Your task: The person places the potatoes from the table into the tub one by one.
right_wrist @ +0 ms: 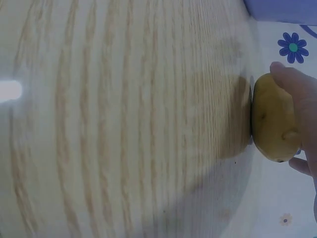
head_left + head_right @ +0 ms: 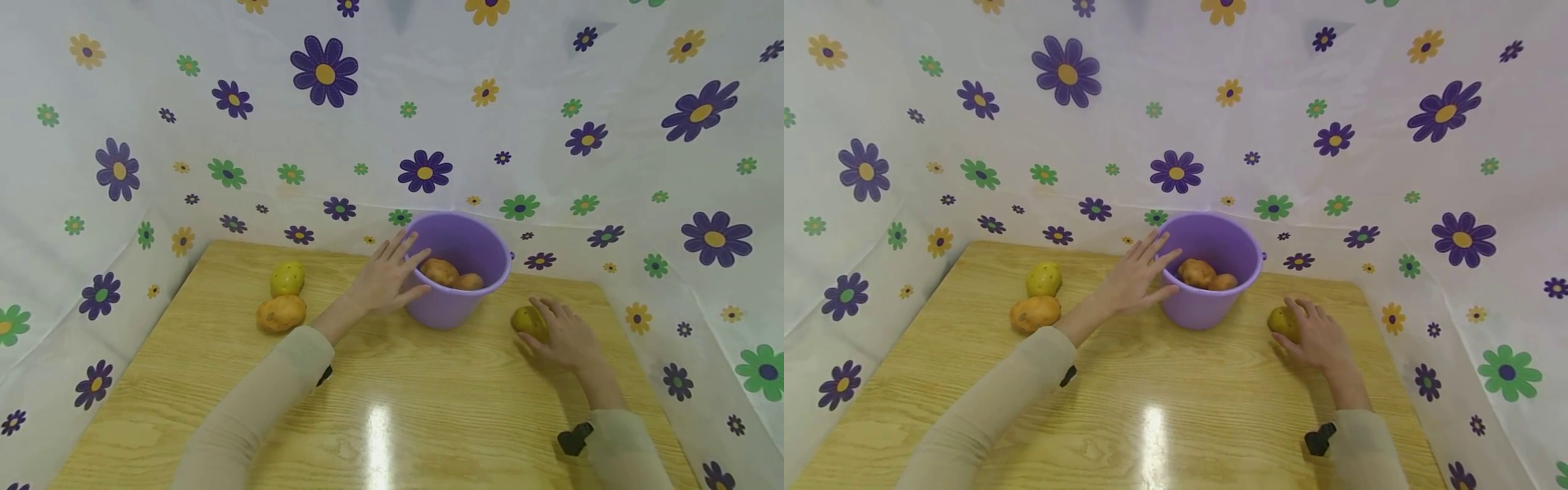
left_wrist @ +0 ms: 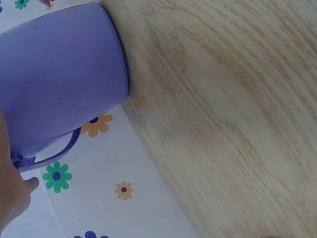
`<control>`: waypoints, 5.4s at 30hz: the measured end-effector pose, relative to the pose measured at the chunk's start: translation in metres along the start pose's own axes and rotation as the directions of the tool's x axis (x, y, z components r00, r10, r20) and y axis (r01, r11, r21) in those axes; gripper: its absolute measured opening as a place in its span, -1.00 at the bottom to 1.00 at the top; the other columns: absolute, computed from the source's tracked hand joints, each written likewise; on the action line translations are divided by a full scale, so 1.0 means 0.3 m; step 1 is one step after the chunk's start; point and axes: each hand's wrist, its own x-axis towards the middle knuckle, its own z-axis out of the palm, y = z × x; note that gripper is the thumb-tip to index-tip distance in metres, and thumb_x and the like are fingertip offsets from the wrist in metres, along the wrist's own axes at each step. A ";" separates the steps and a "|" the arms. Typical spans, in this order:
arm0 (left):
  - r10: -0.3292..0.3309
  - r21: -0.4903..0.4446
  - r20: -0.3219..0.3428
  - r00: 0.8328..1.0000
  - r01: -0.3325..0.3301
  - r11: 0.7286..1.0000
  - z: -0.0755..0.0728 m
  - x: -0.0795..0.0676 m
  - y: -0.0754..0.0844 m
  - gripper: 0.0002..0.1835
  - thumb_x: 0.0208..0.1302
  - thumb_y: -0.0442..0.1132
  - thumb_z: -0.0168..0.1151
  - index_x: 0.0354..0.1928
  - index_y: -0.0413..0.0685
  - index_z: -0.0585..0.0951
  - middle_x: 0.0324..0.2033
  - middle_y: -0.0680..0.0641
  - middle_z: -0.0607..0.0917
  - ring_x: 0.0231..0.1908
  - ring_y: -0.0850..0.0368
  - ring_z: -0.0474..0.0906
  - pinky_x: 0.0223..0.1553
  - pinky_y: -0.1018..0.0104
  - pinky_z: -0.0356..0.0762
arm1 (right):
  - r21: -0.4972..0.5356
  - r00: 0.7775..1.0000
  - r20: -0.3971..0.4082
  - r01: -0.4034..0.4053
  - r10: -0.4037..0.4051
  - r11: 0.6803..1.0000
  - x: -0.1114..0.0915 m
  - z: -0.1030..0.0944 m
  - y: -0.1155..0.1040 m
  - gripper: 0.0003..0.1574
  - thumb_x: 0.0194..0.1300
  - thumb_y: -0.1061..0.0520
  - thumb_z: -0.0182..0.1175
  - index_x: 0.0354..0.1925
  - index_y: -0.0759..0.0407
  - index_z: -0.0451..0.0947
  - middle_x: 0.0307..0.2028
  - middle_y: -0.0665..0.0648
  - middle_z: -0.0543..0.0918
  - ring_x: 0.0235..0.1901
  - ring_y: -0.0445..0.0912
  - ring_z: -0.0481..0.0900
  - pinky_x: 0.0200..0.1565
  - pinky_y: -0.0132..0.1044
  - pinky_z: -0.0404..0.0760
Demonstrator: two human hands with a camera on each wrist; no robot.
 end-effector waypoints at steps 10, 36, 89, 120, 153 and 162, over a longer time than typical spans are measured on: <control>-0.004 -0.009 0.005 1.000 0.004 1.000 0.002 -0.005 0.002 -0.18 0.53 0.33 0.02 0.66 0.10 0.23 0.70 -0.22 0.05 0.73 -0.20 -0.20 0.71 -0.21 -0.03 | 0.016 0.999 0.032 -0.006 0.005 1.000 0.002 0.016 -0.003 0.00 0.38 -0.20 0.37 0.54 0.26 0.27 0.37 0.47 0.46 0.25 0.50 0.54 0.14 0.44 0.63; 0.003 -0.008 -0.021 1.000 -0.003 1.000 0.007 -0.009 0.009 -0.20 0.53 0.32 0.03 0.64 0.09 0.26 0.69 -0.23 0.08 0.72 -0.21 -0.19 0.70 -0.23 0.00 | 0.010 1.000 0.030 -0.005 0.005 1.000 0.000 0.042 0.002 -0.18 0.34 -0.02 0.38 0.44 0.24 0.37 0.28 0.46 0.54 0.16 0.43 0.60 0.13 0.35 0.66; -0.008 -0.021 -0.025 1.000 0.008 1.000 0.007 -0.009 0.008 -0.20 0.53 0.32 0.03 0.64 0.09 0.26 0.70 -0.24 0.06 0.73 -0.20 -0.21 0.71 -0.20 -0.06 | -0.102 0.937 -0.280 0.187 -0.209 0.977 0.064 -0.087 -0.072 -0.15 0.03 0.07 0.52 0.30 0.13 0.49 0.13 0.42 0.66 -0.04 0.42 0.69 -0.03 0.33 0.70; -0.007 -0.041 -0.027 1.000 0.006 0.999 0.005 -0.008 0.010 -0.20 0.53 0.30 0.05 0.64 0.09 0.26 0.69 -0.24 0.07 0.72 -0.21 -0.19 0.71 -0.21 -0.04 | -0.105 0.835 -0.504 0.192 -0.219 0.976 0.134 -0.274 -0.085 -0.18 0.02 0.05 0.39 0.28 0.18 0.53 0.15 0.41 0.63 0.02 0.38 0.61 -0.09 0.32 0.63; -0.010 -0.026 -0.036 0.999 0.009 1.000 0.020 -0.004 0.000 -0.19 0.52 0.32 0.05 0.64 0.12 0.26 0.70 -0.23 0.06 0.73 -0.18 -0.22 0.71 -0.21 -0.05 | 0.088 0.834 -0.509 0.294 -0.211 0.952 0.260 -0.348 -0.288 -0.15 0.06 0.11 0.53 0.33 0.19 0.54 0.22 0.39 0.61 0.12 0.38 0.57 0.10 0.29 0.57; -0.011 -0.022 -0.034 0.999 0.010 1.000 0.017 -0.004 0.004 -0.19 0.52 0.34 0.02 0.65 0.12 0.25 0.70 -0.21 0.03 0.73 -0.19 -0.22 0.71 -0.21 -0.05 | 0.136 0.855 -0.471 0.315 -0.218 0.939 0.292 -0.335 -0.348 -0.15 0.09 0.10 0.52 0.36 0.14 0.54 0.27 0.34 0.60 0.21 0.30 0.56 0.18 0.30 0.55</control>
